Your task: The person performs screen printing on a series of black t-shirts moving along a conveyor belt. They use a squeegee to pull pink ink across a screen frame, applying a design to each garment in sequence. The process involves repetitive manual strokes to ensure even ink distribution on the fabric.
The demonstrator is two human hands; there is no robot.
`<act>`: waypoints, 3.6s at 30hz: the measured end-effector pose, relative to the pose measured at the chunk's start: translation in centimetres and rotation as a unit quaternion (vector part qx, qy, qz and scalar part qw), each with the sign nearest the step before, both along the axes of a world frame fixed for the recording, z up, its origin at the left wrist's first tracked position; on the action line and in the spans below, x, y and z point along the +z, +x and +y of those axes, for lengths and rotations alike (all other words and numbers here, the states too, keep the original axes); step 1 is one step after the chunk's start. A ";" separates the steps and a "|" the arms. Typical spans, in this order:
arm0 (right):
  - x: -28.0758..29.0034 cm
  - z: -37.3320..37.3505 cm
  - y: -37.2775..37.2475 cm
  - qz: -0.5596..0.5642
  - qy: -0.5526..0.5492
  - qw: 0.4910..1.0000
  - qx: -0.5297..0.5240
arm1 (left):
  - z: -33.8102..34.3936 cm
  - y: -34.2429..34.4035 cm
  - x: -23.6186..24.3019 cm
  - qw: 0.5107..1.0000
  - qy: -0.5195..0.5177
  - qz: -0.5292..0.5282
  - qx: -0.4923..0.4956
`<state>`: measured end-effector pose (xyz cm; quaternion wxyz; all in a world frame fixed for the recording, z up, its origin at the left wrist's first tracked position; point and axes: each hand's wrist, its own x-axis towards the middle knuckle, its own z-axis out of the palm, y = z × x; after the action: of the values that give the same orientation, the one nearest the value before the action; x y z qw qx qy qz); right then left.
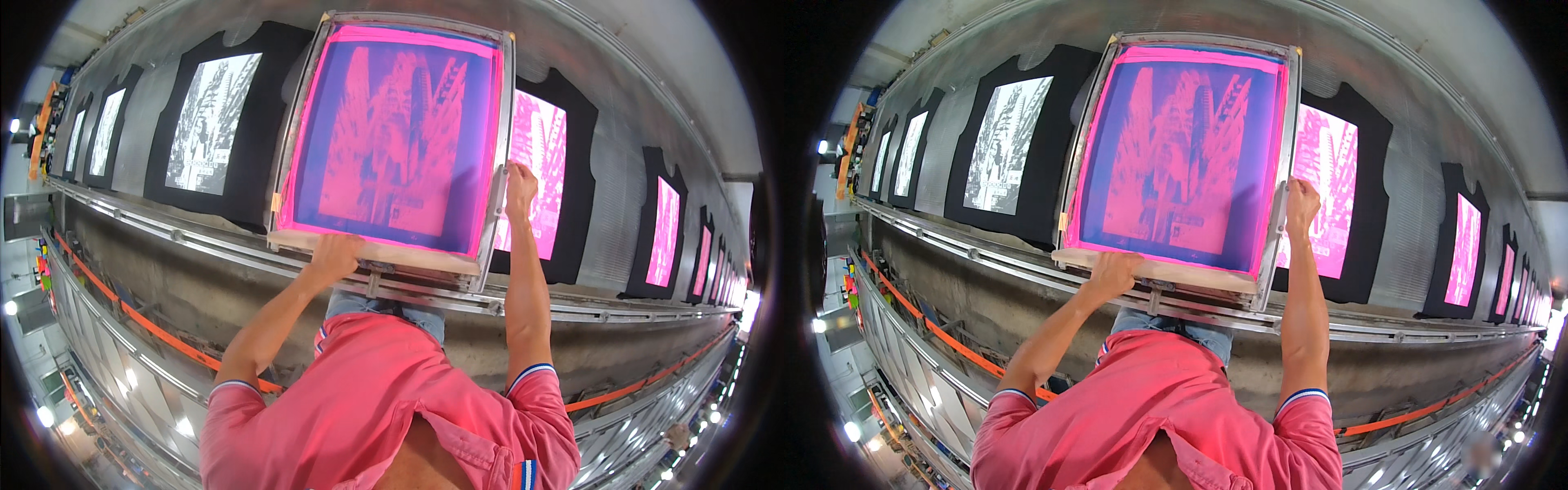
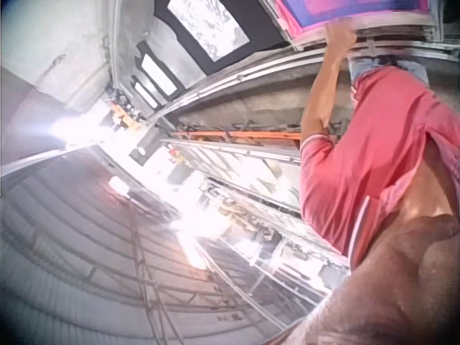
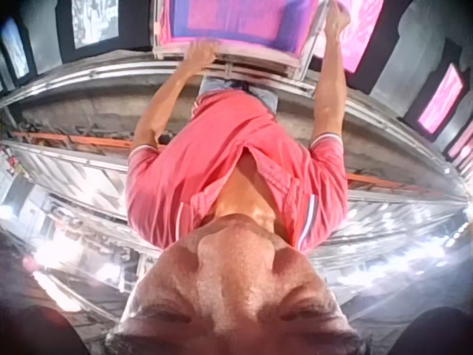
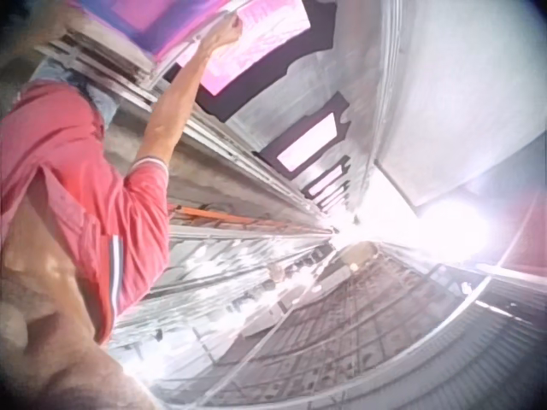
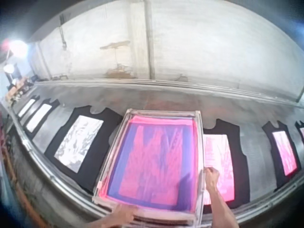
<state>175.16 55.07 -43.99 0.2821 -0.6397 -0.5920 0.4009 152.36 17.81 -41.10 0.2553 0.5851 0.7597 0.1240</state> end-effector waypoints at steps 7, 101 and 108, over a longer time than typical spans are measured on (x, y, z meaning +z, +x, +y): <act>0.7 -2.3 -4.0 -0.005 0.006 1.000 0.010 | 6.6 -10.4 -5.7 0.955 -0.251 -0.073 -0.141; -1.9 -31.8 -48.3 -0.015 0.014 1.000 0.017 | -28.0 -48.5 -0.1 0.994 0.088 0.066 0.001; -1.7 -32.8 -50.3 -0.016 -0.005 1.000 0.018 | -29.7 -50.7 -1.6 0.993 0.103 0.048 0.023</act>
<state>124.88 22.28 -45.69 0.2625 -0.6364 -0.6060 0.3986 101.66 -11.91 -42.65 0.1537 0.5961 0.7674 0.1795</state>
